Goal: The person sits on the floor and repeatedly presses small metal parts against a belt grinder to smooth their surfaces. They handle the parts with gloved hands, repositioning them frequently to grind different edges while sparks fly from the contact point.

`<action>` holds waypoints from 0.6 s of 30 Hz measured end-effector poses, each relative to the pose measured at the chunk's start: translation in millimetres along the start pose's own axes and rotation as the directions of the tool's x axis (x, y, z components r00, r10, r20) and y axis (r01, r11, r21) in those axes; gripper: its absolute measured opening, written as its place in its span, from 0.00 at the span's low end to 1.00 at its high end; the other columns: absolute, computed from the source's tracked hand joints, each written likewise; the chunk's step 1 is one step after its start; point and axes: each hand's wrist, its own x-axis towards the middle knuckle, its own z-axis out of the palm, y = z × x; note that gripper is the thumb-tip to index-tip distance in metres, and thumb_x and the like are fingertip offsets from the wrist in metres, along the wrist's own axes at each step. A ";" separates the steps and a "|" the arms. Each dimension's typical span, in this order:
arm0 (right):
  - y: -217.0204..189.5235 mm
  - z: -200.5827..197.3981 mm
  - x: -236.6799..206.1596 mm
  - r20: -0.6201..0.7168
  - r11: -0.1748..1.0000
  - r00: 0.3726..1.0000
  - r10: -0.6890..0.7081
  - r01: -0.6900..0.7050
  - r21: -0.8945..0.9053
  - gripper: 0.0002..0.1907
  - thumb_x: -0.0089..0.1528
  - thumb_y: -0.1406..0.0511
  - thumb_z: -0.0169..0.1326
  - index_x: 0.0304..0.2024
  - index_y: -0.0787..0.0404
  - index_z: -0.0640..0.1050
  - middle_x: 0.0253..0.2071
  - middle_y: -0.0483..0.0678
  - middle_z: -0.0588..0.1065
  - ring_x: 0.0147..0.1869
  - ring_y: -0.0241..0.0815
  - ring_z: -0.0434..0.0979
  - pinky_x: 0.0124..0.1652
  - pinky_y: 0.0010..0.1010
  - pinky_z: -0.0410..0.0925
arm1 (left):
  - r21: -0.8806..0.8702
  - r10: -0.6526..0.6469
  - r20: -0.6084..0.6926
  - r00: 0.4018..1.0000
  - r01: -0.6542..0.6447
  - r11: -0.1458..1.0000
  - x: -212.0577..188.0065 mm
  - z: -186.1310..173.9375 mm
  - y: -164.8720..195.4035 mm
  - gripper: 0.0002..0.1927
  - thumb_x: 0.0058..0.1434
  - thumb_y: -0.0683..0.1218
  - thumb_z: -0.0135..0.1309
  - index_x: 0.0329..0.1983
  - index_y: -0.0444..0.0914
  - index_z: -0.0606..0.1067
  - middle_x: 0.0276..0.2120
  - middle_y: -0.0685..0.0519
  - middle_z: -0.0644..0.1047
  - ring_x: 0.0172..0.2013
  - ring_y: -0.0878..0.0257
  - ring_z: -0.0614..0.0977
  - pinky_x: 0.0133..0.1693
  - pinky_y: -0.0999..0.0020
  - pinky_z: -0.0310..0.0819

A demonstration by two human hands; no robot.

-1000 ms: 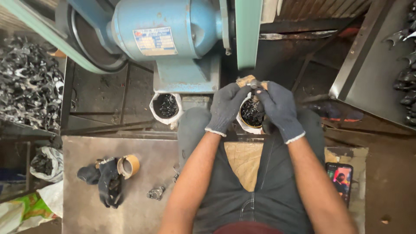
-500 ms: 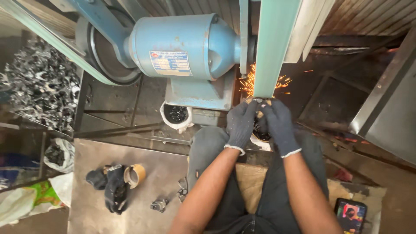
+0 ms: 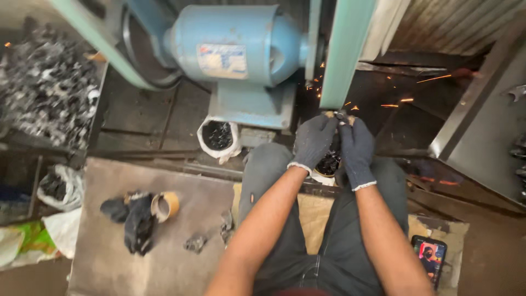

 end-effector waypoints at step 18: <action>1.1 -16.4 -45.7 0.021 0.912 0.956 -0.293 0.286 -0.294 0.11 0.66 0.62 0.61 0.36 0.63 0.77 0.37 0.57 0.74 0.41 0.58 0.76 0.41 0.46 0.70 | 0.118 0.283 0.041 0.958 -0.286 0.951 -36.5 -19.1 -14.8 0.16 0.63 0.50 0.59 0.52 0.42 0.81 0.43 0.46 0.83 0.44 0.50 0.85 0.44 0.62 0.77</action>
